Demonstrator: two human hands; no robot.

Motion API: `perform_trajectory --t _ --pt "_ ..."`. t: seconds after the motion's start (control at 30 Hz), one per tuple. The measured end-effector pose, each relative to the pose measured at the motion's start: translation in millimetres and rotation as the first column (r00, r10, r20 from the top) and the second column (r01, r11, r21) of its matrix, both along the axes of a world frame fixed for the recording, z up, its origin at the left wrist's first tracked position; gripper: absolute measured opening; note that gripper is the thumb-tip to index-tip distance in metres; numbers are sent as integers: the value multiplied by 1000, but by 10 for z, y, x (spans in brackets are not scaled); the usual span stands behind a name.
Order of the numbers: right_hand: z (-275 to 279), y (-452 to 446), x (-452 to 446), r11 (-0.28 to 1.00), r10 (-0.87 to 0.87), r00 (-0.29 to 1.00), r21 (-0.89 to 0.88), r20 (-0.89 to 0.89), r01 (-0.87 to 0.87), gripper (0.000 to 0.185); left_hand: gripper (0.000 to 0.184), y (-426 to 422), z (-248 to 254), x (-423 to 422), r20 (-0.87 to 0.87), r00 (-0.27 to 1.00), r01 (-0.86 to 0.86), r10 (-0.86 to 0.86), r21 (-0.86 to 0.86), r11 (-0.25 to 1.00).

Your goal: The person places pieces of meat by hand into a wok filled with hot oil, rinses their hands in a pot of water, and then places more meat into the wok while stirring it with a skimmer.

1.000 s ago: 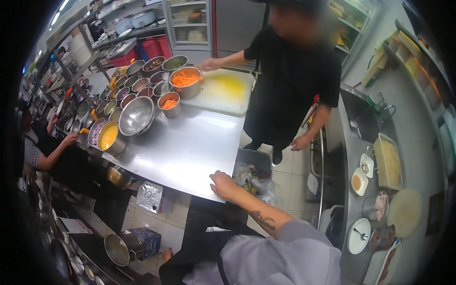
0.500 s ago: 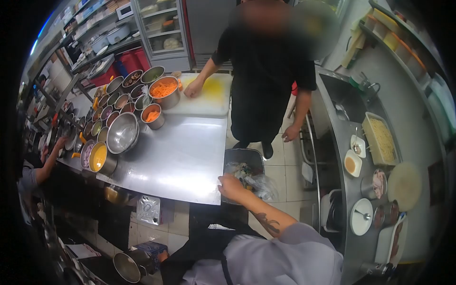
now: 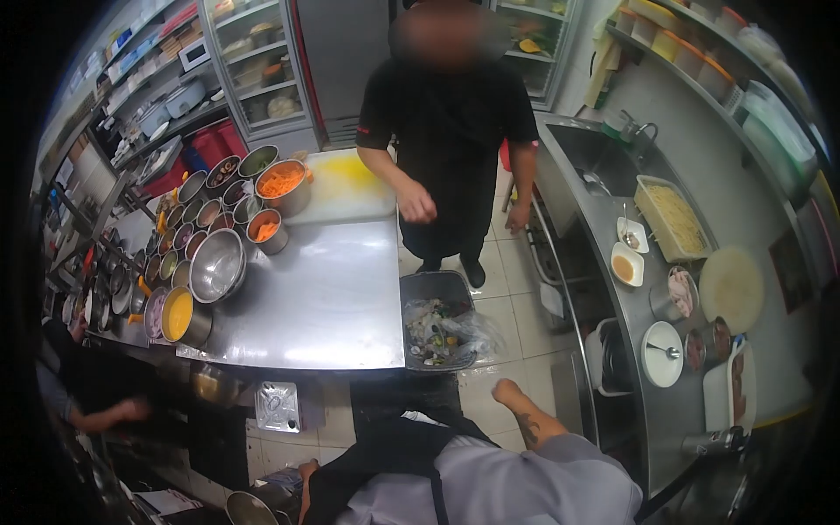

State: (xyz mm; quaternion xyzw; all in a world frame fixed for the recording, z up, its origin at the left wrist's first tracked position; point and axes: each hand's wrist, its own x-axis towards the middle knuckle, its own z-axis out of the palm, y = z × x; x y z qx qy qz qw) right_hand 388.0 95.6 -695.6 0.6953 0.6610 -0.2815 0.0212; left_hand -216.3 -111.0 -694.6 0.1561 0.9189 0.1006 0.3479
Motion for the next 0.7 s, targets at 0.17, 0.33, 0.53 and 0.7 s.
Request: perform_trajectory --t 0.17,0.33,0.53,0.7 --pt "140 -468 329 856 -308 946 -404 104 323 25 39 -19 -14 -13 -30 1000 7 -4 109 994" --pt "-47 -181 280 862 -331 944 -405 8 305 24 37 -25 171 205 -72 978 -187 197 127 974" --pt "-136 733 -201 964 -103 978 -259 -183 53 26 37 -162 52 233 -112 982 -143 150 66 988" --pt "-45 958 -338 995 -76 955 -85 -287 54 28 38 -301 -79 231 -134 984 -119 120 17 993"
